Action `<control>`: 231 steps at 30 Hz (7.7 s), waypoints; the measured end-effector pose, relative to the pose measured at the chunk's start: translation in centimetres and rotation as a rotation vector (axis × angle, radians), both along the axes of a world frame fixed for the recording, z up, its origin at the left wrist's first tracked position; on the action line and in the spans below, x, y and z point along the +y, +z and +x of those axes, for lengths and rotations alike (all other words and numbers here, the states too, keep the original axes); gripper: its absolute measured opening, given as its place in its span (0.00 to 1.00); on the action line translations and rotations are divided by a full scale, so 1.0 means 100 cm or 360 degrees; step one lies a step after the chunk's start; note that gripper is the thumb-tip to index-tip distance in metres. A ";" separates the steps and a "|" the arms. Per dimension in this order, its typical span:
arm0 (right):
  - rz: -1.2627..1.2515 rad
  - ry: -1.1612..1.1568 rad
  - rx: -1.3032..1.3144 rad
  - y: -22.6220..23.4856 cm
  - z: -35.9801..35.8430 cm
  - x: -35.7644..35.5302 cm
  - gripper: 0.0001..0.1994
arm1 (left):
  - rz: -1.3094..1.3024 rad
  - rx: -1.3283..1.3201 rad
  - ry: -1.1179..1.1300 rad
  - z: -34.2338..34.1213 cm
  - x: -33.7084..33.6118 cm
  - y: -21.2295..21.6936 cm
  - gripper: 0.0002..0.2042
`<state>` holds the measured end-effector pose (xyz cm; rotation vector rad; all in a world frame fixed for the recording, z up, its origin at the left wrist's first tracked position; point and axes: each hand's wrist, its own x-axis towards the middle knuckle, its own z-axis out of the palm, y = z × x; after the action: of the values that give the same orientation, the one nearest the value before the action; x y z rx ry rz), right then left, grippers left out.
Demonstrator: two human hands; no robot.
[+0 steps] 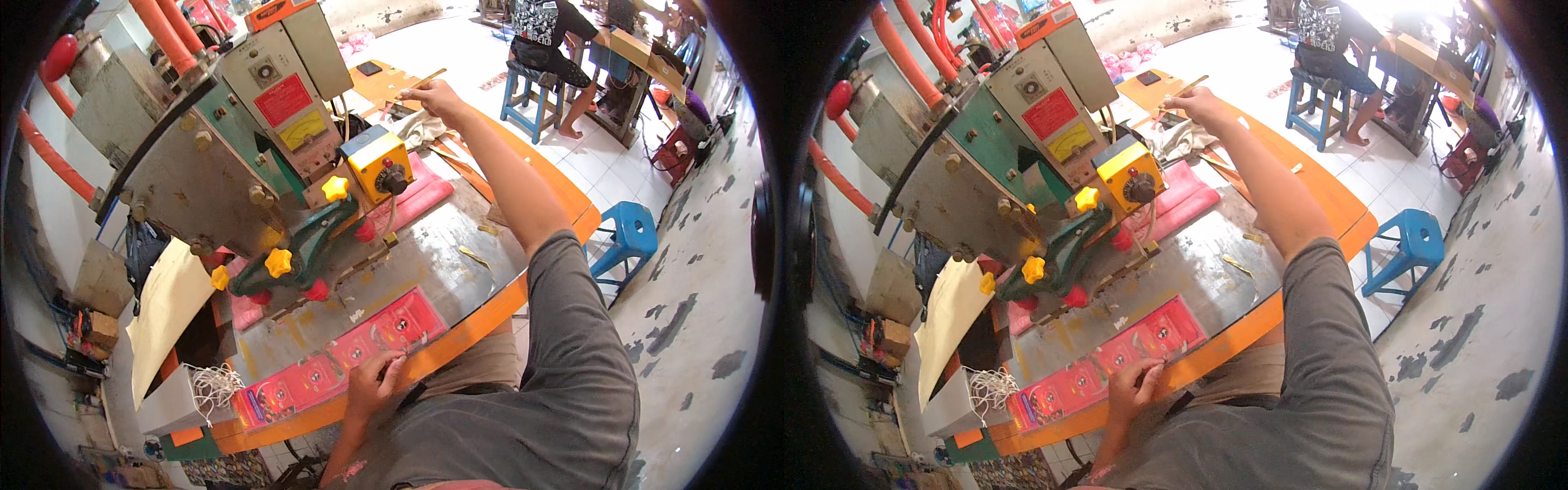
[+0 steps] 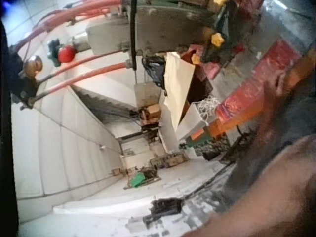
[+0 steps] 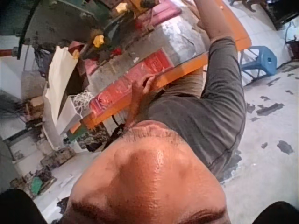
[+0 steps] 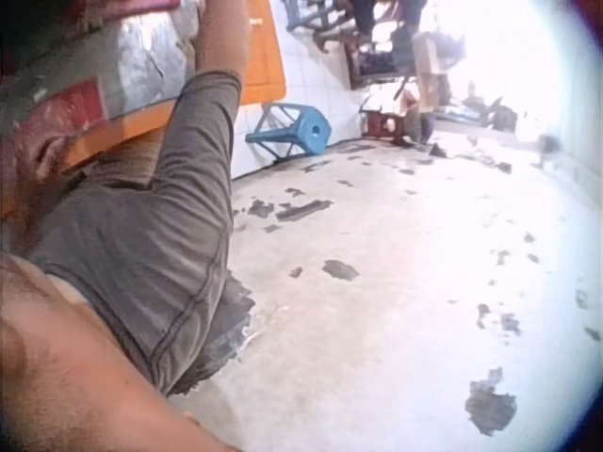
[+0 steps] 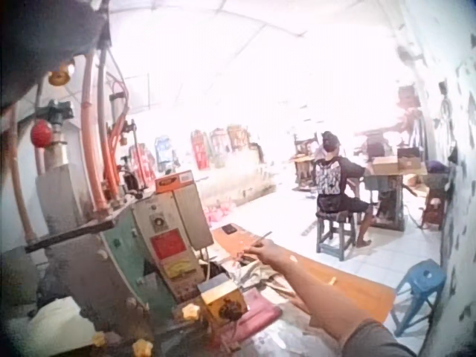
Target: The person uses a press machine to secure materials, then by hand wraps a small white piece and a yellow strip around the edge of a pink plastic object, securing them through a hole.
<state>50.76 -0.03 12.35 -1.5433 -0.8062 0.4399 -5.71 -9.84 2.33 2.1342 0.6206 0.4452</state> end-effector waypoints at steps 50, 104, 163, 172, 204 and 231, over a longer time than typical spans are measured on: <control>-0.1106 -0.0204 -0.1479 -0.106 -0.025 -0.198 0.10 | -0.1282 -0.1013 0.0341 -0.009 0.026 0.038 0.28; 0.0094 0.0865 0.0376 -0.066 -0.376 -0.228 0.09 | -0.1904 -0.1199 -0.0065 0.018 0.040 0.030 0.29; 0.0010 0.0278 0.0625 -0.066 -0.344 -0.198 0.08 | -0.1408 -0.0707 -0.0159 0.007 0.066 0.022 0.36; 0.0181 0.0250 0.1261 -0.085 -0.382 -0.194 0.07 | -0.1295 -0.1189 0.0094 0.018 0.045 0.023 0.19; -0.0004 0.0097 0.0199 -0.076 -0.388 -0.195 0.06 | -0.1020 -0.1060 0.0257 0.018 0.042 0.022 0.16; -0.0033 0.0041 0.0090 -0.081 -0.386 -0.196 0.06 | -0.1186 -0.1214 0.0086 0.026 0.042 0.021 0.22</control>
<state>12.15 -19.62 4.22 -1.5344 -0.7804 0.5103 -3.13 -5.60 4.48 1.1191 0.3157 0.8424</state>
